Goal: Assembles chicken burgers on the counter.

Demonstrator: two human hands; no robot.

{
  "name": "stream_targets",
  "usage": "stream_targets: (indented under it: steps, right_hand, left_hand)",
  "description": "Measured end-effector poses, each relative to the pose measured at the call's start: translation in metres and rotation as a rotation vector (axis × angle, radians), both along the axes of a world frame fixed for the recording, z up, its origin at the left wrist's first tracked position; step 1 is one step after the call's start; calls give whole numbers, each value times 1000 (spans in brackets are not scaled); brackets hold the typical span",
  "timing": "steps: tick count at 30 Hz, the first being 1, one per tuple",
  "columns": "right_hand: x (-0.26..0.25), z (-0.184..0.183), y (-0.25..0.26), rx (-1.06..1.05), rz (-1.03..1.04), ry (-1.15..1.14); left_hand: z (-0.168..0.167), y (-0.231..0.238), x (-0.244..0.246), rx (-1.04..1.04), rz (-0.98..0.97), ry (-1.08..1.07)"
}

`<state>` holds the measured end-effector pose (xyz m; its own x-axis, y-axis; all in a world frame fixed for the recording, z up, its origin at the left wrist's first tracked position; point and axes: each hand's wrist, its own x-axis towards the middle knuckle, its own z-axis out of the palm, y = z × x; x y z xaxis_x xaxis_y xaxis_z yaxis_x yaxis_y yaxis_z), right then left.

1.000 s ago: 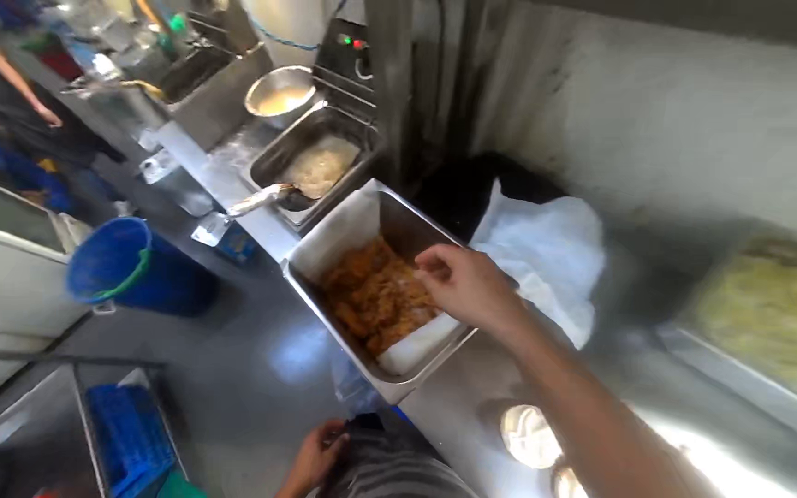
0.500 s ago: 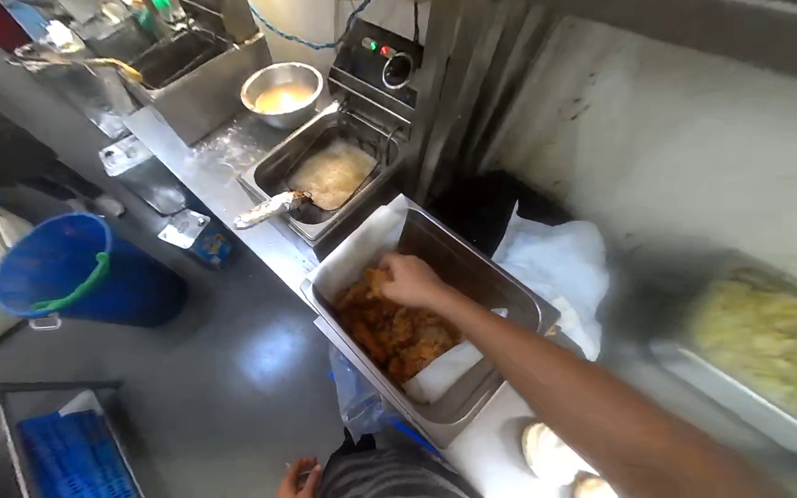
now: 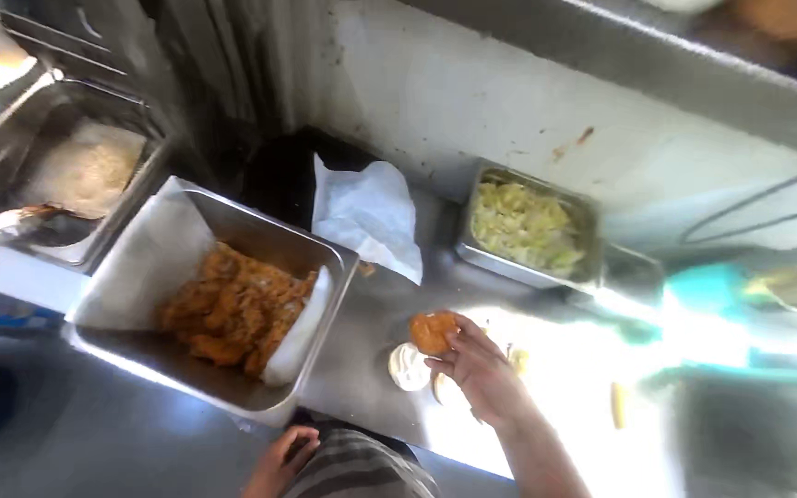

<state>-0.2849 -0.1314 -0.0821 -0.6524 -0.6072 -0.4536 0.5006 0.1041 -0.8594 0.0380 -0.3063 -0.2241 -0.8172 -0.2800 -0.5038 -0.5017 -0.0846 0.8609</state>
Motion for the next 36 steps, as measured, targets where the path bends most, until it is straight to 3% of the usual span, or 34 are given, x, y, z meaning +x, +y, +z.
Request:
stream_targets:
  steps: [3,6,10,13,18,21,25,28,33,36]
  right_hand:
    - [-4,-40,33,195,-126,55]
    - [-11,-71,52,193,-157,87]
    - [-24,-91,53,151,-218,84]
    - [-39,-91,51,218,-158,233]
    - [-74,-93,51,574,120,763]
    - [-81,-90,50,742,204,893]
    - [-87,-83,47,893,380,803]
    - [-98,-85,40,937,560,730]
    - [-121,-92,39,775,654,599]
    - [-116,-93,38,725,625,589]
  left_hand:
    - [33,17,-60,-28,-14,-35]
    - [63,41,-147,-72,-43,-31]
    - [60,72,-248,-105,56,14]
    - [53,84,-290,-195,164,52]
    - [39,82,-311,-299,236,39]
    - [39,84,-310,-396,182,0]
    - [37,79,-312,-494,110,-124]
    - [29,61,-318,-446,-19,-206]
    - [20,29,-337,-277,-260,-208]
    - [17,14,-334,-121,-320,-95]
